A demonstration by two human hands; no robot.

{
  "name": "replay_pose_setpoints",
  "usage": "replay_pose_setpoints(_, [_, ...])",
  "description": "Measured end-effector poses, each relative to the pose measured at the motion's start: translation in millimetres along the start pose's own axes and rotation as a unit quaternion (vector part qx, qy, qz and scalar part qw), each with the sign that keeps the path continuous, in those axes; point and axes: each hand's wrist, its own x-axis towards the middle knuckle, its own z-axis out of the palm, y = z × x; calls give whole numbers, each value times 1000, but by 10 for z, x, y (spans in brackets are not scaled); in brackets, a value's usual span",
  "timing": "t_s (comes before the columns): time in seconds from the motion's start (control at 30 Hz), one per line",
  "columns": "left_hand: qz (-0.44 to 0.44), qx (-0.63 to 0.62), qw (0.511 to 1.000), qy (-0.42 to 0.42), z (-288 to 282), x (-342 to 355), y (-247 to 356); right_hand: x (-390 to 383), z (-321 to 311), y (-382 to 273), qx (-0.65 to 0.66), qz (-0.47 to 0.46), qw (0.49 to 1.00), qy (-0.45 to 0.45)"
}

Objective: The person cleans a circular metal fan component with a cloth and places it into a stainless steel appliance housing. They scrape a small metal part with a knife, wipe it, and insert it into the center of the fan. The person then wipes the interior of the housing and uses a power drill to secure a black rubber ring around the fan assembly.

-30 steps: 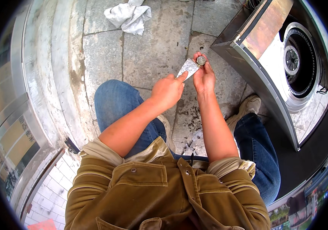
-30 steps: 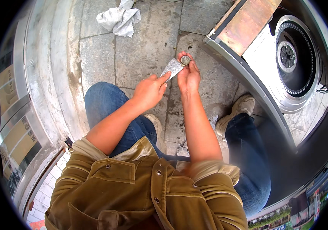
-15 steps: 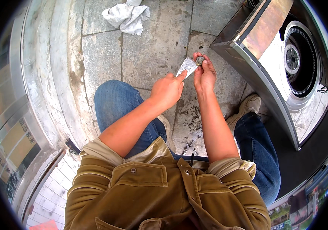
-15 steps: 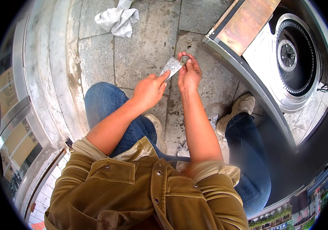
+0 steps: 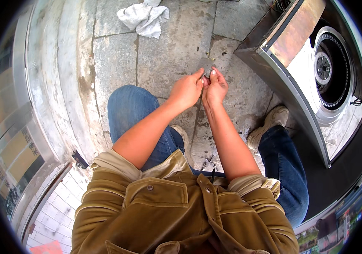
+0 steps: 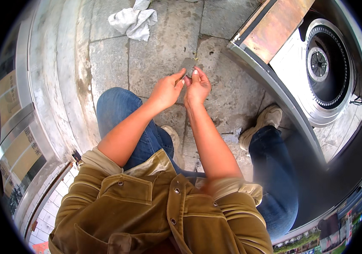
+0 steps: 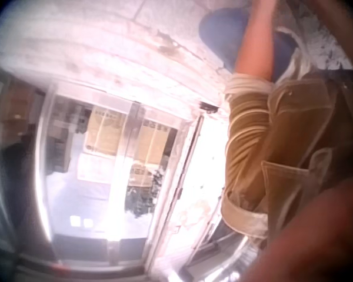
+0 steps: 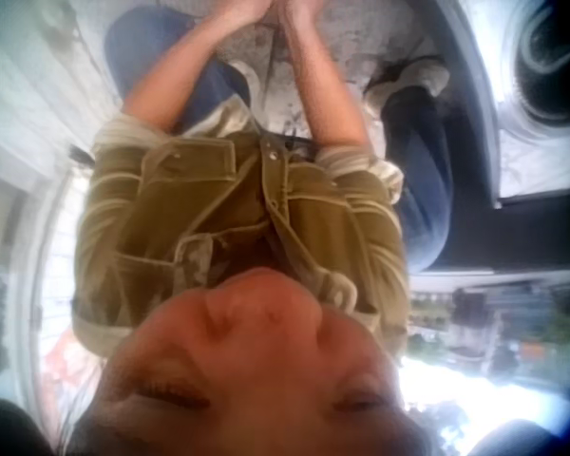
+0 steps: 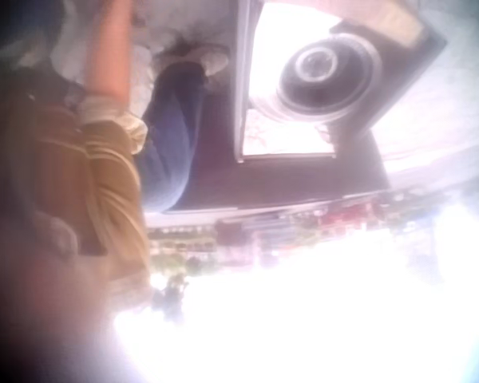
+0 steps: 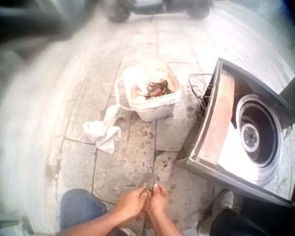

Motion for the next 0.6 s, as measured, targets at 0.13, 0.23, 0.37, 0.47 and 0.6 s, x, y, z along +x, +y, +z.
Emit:
replay_pose_setpoints(0.13, [6, 1, 1000, 31, -101, -41, -112, 108, 3, -300, 73, -14, 997, -32])
replay_pose_setpoints(0.23, [12, 65, 998, 8, -108, -115, 20, 206, -89, -333, 107, -10, 993, -41])
replay_pose_setpoints(0.37, [41, 118, 992, -8, -52, -202, -30, 267, -157, -341, 99, -18, 995, -30])
replay_pose_setpoints(0.47, [54, 89, 994, -16, 33, -231, -35, 255, -126, -321, 109, -20, 993, -30])
replay_pose_setpoints(0.6, [47, 71, 996, -22, 67, -198, -53, 218, -62, -300, 119, -18, 993, -14])
